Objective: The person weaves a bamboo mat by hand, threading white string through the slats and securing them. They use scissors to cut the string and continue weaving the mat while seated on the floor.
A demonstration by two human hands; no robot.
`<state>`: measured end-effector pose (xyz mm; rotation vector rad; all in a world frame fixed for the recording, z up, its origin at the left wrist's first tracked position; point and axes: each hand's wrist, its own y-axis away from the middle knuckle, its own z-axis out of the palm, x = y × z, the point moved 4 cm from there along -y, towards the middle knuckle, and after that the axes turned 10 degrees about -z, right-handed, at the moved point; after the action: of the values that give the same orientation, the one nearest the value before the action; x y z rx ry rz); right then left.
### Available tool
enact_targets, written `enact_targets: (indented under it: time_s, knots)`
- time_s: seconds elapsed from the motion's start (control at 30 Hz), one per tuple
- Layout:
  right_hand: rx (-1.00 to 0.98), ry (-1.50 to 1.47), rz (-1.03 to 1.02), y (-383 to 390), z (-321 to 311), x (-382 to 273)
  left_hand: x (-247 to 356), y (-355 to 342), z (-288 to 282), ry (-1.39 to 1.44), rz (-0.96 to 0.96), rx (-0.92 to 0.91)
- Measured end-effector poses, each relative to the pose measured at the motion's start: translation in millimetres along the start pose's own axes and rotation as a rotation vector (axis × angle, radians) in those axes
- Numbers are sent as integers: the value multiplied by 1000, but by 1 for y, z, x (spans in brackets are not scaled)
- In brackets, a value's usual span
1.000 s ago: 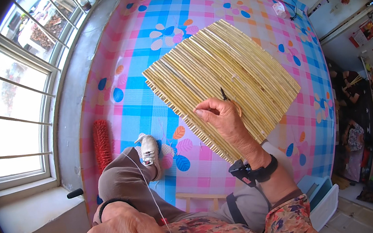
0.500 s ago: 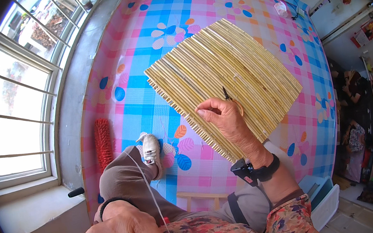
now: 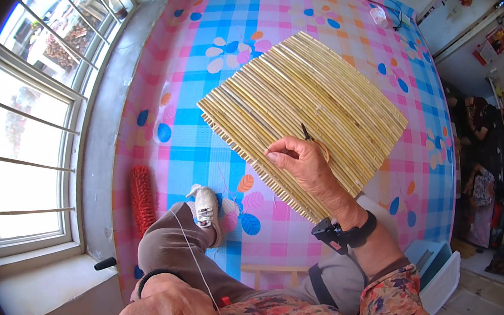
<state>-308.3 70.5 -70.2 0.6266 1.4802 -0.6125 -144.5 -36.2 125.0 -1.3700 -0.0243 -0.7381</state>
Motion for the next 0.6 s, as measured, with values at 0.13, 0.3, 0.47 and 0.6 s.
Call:
enact_targets:
  time_s: [0.13, 0.3, 0.47, 0.6]
  knots:
    - [13, 31, 1, -1, 3, 3, -2, 4, -16, -46, -178, -21]
    - [31, -40, 10, -3, -2, 0, -28, 26, -41, -401, -451, 28]
    - [51, -112, 22, -5, 2, 0, -75, 66, -84, -317, -958, 561]
    - [95, -228, 12, -11, 4, -1, -97, 90, -100, -147, -1117, 772]
